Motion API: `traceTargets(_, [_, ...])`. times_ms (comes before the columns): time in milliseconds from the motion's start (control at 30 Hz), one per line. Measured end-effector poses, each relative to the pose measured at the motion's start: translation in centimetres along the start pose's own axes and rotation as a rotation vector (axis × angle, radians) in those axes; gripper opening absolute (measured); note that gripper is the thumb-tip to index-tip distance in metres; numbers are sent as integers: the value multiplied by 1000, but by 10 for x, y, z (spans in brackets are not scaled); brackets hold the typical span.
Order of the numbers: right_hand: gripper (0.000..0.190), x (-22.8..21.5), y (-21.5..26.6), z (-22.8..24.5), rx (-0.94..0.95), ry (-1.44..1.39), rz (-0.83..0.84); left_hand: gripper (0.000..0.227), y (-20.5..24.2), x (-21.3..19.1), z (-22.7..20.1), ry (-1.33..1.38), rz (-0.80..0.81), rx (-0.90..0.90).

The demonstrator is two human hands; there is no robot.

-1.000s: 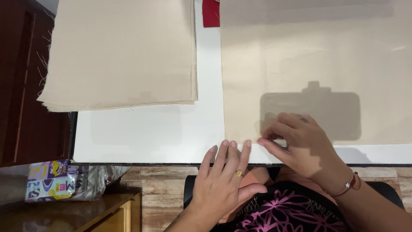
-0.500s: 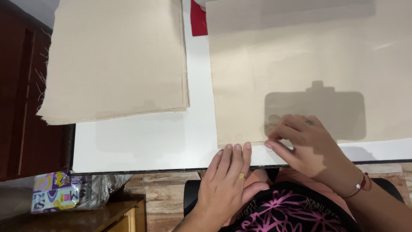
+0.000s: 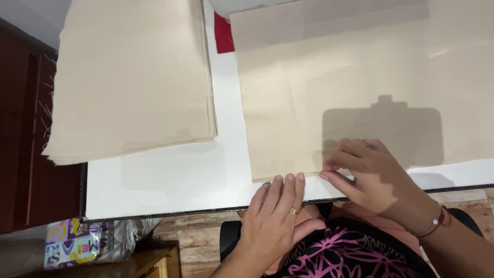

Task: Folding the edges of fabric pieces and securing them with pins to prepare for sewing.

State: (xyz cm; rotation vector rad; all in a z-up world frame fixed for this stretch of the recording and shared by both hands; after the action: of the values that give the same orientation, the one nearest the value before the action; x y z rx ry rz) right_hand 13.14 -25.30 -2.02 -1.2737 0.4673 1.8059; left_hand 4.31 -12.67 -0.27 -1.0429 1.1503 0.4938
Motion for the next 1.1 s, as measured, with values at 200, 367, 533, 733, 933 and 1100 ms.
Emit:
traceTargets(200, [18, -8, -6, 3, 7, 24, -63, 86, -4, 7, -3, -39, 15, -28])
traceTargets(367, [19, -6, 6, -13, 24, -40, 0, 83, -8, 8, -4, 19, 42, -55])
traceTargets(533, [10, -11, 14, -17, -9, -7, -37, 82, -16, 8, -13, 239, 52, 18])
traceTargets(733, [11, -13, 11, -16, 19, 8, -51, 85, -20, 8, -16, 199, 71, 10])
traceTargets(933, [18, -18, 11, -18, 68, 84, -114, 89, -21, 14, -21, 138, 71, -28])
traceTargets(1100, [14, -22, 27, -30, 18, 1, -56, 88, -19, 12, -19, 114, 67, -19])
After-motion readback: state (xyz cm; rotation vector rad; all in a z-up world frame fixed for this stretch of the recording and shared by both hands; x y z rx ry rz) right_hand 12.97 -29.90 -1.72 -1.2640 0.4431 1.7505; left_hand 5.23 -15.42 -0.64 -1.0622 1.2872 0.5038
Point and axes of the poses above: each hand's wrist, its own y-axis away from the middle knuckle, its own x-axis out of the palm, z = x × y, the point moved 10 cm from there along -y, towards the middle knuckle, and after that the axes turned 2 degrees about -x, right-handed, at the moved point
